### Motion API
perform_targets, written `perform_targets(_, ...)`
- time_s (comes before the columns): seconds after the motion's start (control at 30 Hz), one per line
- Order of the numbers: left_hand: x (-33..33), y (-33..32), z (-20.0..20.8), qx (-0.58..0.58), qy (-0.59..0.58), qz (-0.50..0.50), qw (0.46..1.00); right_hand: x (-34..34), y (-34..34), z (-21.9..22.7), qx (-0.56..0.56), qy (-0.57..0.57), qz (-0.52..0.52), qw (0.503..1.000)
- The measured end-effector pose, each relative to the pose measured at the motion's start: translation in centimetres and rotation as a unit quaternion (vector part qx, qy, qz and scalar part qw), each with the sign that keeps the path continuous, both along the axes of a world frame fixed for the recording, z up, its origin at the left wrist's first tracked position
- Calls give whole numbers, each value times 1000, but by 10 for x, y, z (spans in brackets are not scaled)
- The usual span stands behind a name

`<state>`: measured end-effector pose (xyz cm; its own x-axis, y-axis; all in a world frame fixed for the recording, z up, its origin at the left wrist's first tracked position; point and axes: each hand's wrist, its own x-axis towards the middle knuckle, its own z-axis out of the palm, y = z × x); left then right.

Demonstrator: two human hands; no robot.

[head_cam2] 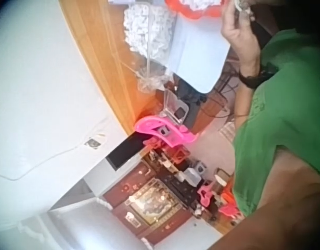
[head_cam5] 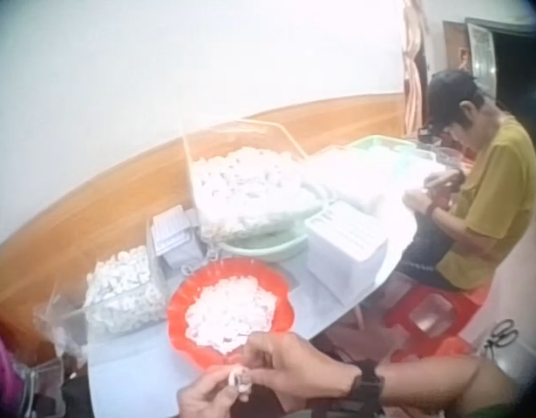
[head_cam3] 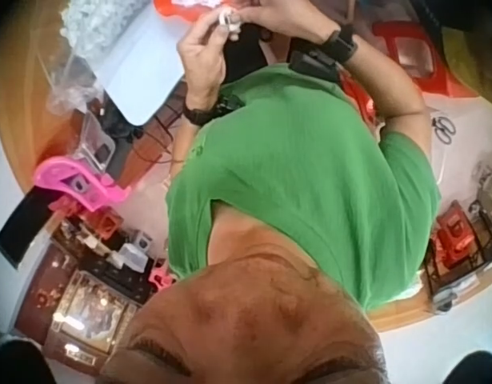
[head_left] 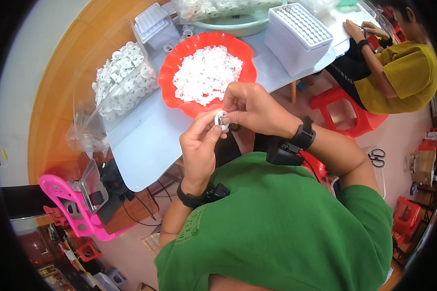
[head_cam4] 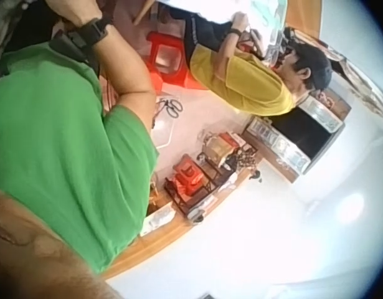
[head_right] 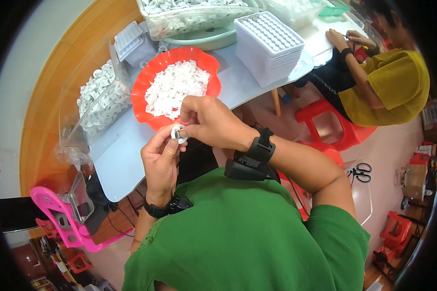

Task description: Assembling small electronic or plastic components, attaching a wire and inserting it into small white plastic circular housings.

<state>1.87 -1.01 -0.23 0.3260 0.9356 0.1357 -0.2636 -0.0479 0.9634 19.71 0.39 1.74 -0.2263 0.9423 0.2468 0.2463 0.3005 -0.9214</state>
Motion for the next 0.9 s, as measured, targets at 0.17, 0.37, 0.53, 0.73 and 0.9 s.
perform_targets(0.17,-2,3,1,-83,-104,-33,991,4,0,15,-217,111,77,967)
perform_targets(0.37,1,5,2,-63,-92,-45,993,3,0,12,-233,153,54,959)
perform_targets(0.53,-3,8,-2,-69,-98,-37,992,-1,-2,7,-238,131,21,962)
perform_targets(0.73,-4,8,-3,-80,-122,-43,988,-3,-7,12,277,-116,-42,953)
perform_targets(0.9,-4,7,-2,-47,-112,-48,991,-13,-11,15,347,-179,-43,920)
